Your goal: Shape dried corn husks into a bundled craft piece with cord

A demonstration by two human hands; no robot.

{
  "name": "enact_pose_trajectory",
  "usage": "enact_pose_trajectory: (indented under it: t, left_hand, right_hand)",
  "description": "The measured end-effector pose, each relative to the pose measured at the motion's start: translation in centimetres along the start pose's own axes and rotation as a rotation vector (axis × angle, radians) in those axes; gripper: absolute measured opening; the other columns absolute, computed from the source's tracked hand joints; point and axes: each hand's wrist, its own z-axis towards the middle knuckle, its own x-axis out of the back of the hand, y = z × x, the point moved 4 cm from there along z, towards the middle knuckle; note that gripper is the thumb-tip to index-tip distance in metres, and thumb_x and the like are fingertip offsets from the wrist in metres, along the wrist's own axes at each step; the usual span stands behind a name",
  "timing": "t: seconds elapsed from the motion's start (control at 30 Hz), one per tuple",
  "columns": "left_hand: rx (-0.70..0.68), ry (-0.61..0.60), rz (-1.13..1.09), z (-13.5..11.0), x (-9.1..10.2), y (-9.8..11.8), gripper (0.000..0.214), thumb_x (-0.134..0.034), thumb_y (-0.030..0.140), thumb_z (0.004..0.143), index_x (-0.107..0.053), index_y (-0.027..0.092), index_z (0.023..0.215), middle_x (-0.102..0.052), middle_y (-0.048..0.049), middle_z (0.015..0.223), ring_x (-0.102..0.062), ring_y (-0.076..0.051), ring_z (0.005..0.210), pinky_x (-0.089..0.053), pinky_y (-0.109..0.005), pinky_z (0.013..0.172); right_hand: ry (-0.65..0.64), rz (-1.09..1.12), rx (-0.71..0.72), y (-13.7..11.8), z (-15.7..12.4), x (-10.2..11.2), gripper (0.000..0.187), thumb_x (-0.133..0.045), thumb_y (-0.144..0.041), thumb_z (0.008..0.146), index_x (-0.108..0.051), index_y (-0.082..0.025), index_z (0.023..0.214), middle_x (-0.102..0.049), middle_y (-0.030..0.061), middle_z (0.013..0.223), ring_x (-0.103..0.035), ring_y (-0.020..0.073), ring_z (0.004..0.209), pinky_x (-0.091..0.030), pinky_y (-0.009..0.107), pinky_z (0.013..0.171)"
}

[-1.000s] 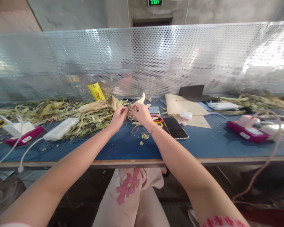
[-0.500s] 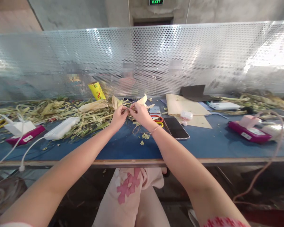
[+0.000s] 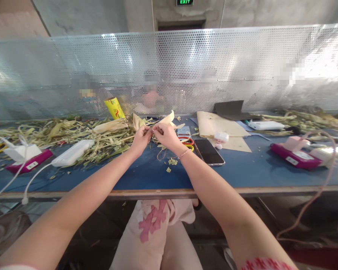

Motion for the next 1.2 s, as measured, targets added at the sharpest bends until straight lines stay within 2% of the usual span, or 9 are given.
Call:
enact_pose_trajectory:
  t: [0.13,0.3,0.4,0.5,0.8,0.97,1.07,1.2]
  left_hand:
    - [0.027,-0.016,-0.068,0.01,-0.24,-0.32,0.015,-0.056,0.027,0.077,-0.045,0.018,0.072,-0.046,0.0058,0.055,-0.041,-0.006,0.048,-0.028,-0.019,0.049]
    - [0.076,-0.074,-0.183,-0.15,-0.57,-0.63,0.014,-0.052,0.027,0.081,-0.042,0.019,0.074,-0.034,0.0097,0.045,-0.030,-0.004,0.037,-0.019,-0.019,0.041]
    - [0.090,-0.103,-0.240,-0.20,-0.68,-0.77,0.018,-0.054,0.031,0.080,-0.041,0.019,0.074,-0.030,0.0106,0.044,-0.028,-0.004,0.035,-0.017,-0.018,0.040]
    - [0.095,-0.112,-0.259,-0.23,-0.69,-0.71,0.020,-0.056,0.032,0.079,-0.041,0.019,0.073,-0.033,0.0102,0.045,-0.029,-0.003,0.036,-0.018,-0.018,0.040]
    - [0.039,-0.085,-0.178,-0.23,-0.56,-0.18,0.018,-0.055,0.029,0.079,-0.041,0.019,0.072,-0.041,0.0082,0.051,-0.029,-0.003,0.038,-0.020,-0.019,0.040]
    - [0.080,-0.096,-0.238,-0.29,-0.56,-0.25,0.016,-0.055,0.026,0.078,-0.042,0.019,0.071,-0.034,0.0091,0.047,-0.026,-0.003,0.036,-0.017,-0.019,0.040]
    - [0.121,-0.110,-0.312,-0.40,-0.60,-0.17,0.010,-0.050,0.019,0.077,-0.043,0.018,0.070,-0.029,0.0092,0.046,-0.024,-0.003,0.035,-0.015,-0.019,0.040]
    - [0.144,-0.127,-0.355,-0.45,-0.60,0.02,0.005,-0.044,0.013,0.075,-0.045,0.018,0.072,-0.029,0.0085,0.046,-0.024,-0.003,0.034,-0.014,-0.018,0.039]
  right_hand:
    - [0.004,0.049,0.025,0.03,0.05,-0.07,0.009,-0.049,-0.025,0.073,-0.053,-0.018,0.073,-0.054,0.0009,0.066,-0.045,0.0103,0.057,-0.038,0.026,0.055]
    - [-0.006,0.091,0.004,0.19,0.02,-0.06,0.009,-0.052,-0.025,0.073,-0.053,-0.019,0.079,-0.055,0.0006,0.068,-0.051,0.0120,0.062,-0.042,0.027,0.059]
    - [-0.001,0.083,0.016,0.38,0.05,-0.06,0.009,-0.052,-0.025,0.074,-0.053,-0.019,0.079,-0.055,-0.0002,0.068,-0.051,0.0119,0.063,-0.042,0.027,0.060]
    - [0.007,0.081,0.028,0.48,0.13,-0.06,0.007,-0.052,-0.024,0.073,-0.053,-0.019,0.078,-0.056,0.0002,0.069,-0.051,0.0122,0.065,-0.042,0.027,0.061]
    - [-0.002,0.056,0.032,0.38,0.36,-0.10,0.003,-0.052,-0.020,0.072,-0.050,-0.019,0.070,-0.055,0.0004,0.068,-0.048,0.0120,0.062,-0.040,0.027,0.060]
    - [-0.023,-0.032,0.075,0.51,0.33,-0.23,0.006,-0.048,-0.019,0.075,-0.046,-0.020,0.070,-0.054,0.0013,0.072,-0.047,0.0130,0.065,-0.039,0.028,0.065]
    - [-0.020,-0.076,0.123,0.59,0.22,-0.31,0.006,-0.047,-0.019,0.077,-0.045,-0.020,0.072,-0.054,0.0027,0.076,-0.048,0.0144,0.072,-0.039,0.029,0.069]
    - [-0.008,-0.092,0.164,0.82,0.09,-0.35,0.004,-0.046,-0.019,0.079,-0.044,-0.020,0.076,-0.053,0.0036,0.078,-0.048,0.0151,0.077,-0.039,0.029,0.072]
